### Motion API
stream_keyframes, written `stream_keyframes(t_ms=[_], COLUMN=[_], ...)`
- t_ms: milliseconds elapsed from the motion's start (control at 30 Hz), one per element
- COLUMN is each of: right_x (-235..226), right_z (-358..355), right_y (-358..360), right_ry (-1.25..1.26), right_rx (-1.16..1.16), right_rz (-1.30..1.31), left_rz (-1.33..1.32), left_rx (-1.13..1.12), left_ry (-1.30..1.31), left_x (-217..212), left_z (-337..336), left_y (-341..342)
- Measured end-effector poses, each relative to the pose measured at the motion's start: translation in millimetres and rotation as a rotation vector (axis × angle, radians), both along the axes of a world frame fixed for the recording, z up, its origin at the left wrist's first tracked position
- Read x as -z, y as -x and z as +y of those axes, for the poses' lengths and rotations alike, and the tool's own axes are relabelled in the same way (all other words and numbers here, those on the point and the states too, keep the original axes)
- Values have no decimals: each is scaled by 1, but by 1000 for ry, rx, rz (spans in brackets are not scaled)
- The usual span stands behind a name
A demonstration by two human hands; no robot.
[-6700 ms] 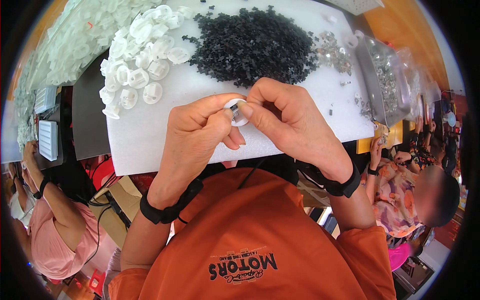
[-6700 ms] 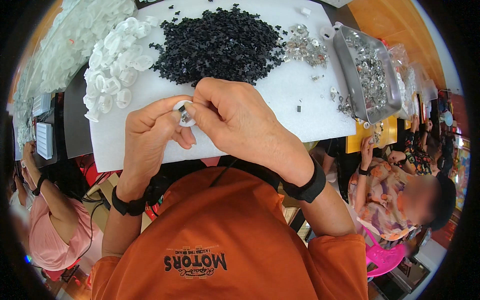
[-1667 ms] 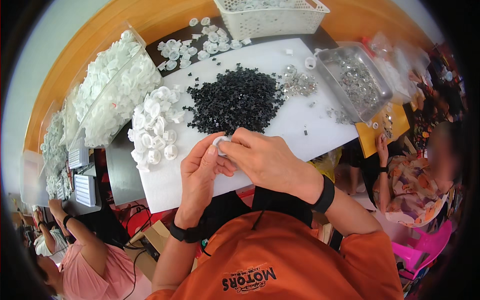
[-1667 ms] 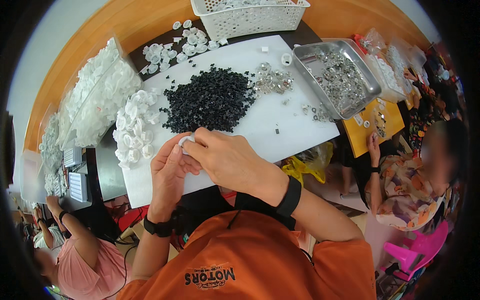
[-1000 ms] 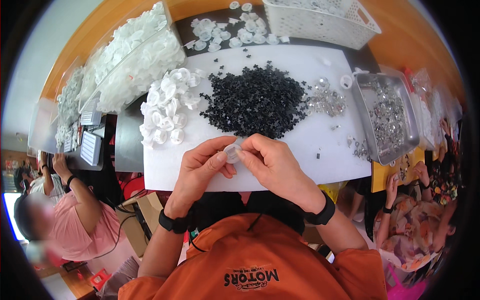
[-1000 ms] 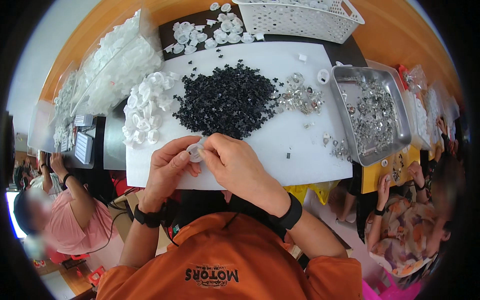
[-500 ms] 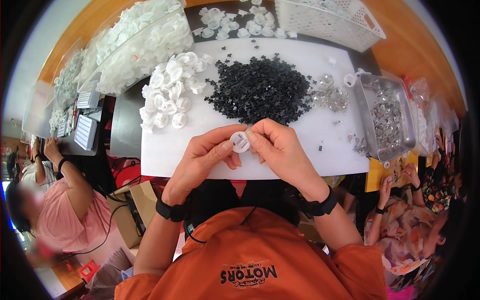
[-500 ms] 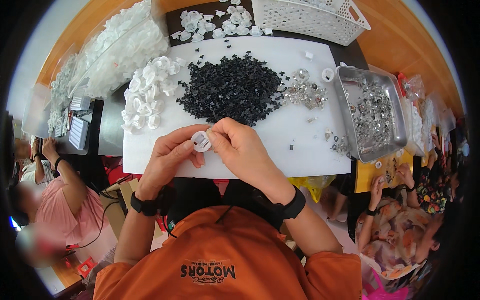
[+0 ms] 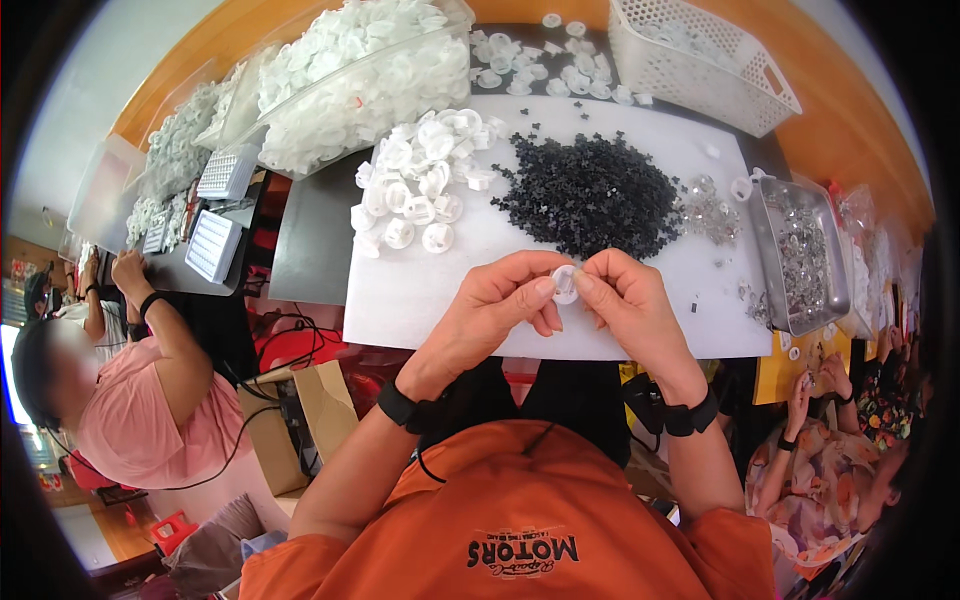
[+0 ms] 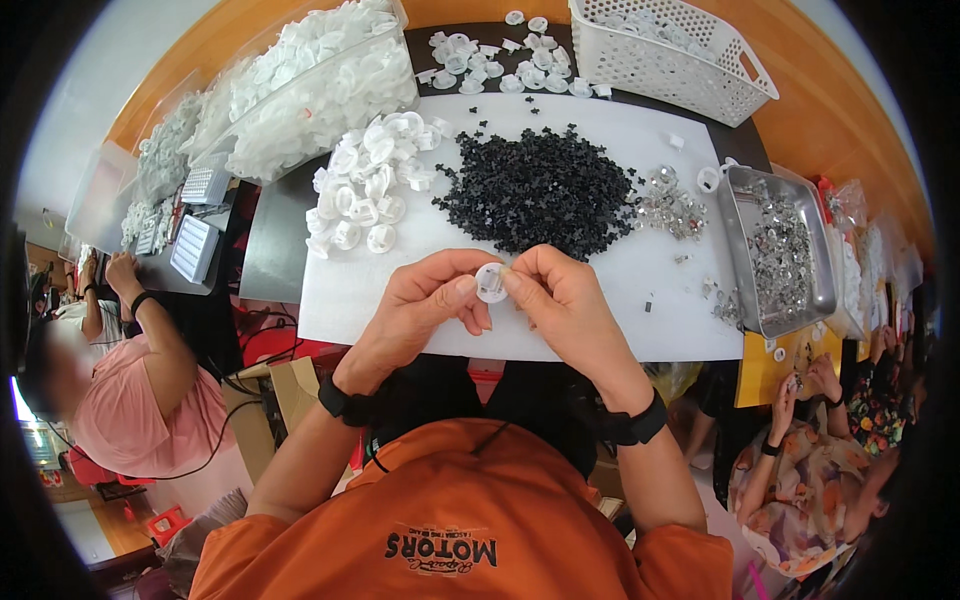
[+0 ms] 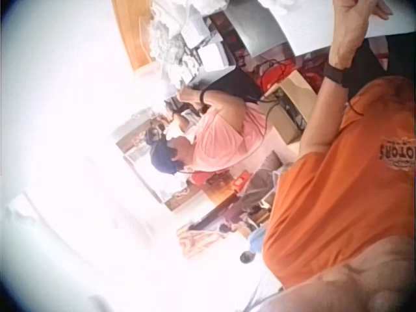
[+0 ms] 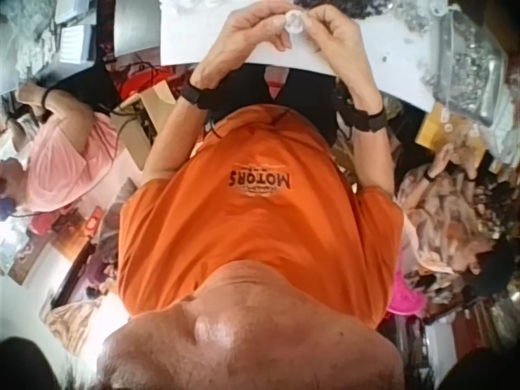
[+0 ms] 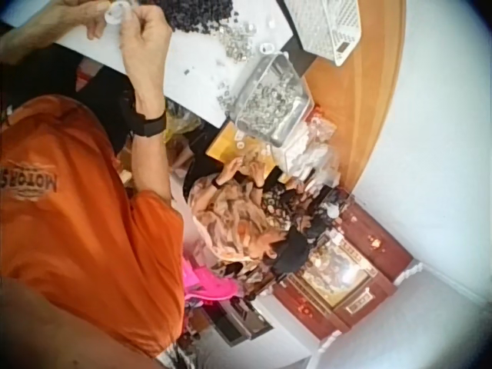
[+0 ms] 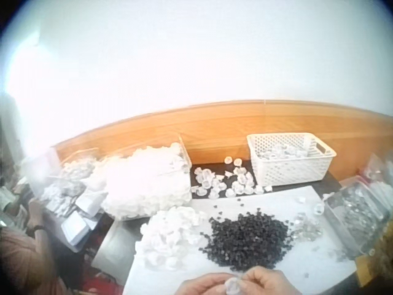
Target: Manually assemble small black plastic components into larger white circular plastic bases at a work table.
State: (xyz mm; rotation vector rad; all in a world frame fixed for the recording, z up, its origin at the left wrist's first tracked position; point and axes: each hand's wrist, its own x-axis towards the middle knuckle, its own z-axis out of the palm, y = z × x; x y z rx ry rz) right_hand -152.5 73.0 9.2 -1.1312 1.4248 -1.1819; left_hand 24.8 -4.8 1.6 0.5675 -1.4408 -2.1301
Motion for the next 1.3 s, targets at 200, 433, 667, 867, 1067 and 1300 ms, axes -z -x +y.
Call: stream_keyframes(t_ms=[200, 433, 667, 867, 1067, 1300], right_x=[-3, -4, -1, -4, -4, -8], right_z=[1, 1, 1, 0, -2, -3], right_y=[0, 3, 1, 1, 0, 2], right_ry=[-4, -4, 27, -22, -31, -62], right_rx=[-16, -38, -16, -11, -8, -26], right_rz=[-28, -62, -68, -19, -53, -26], left_rz=[-7, 40, 47, 19, -1, -2], left_rx=[-16, -66, -111, -83, -82, -33], left_ry=[-2, -24, -22, -49, -46, -85], left_x=[-2, 2, 4, 5, 4, 4], left_z=[0, -1, 0, -2, -2, -6], left_y=[0, 0, 2, 4, 4, 2])
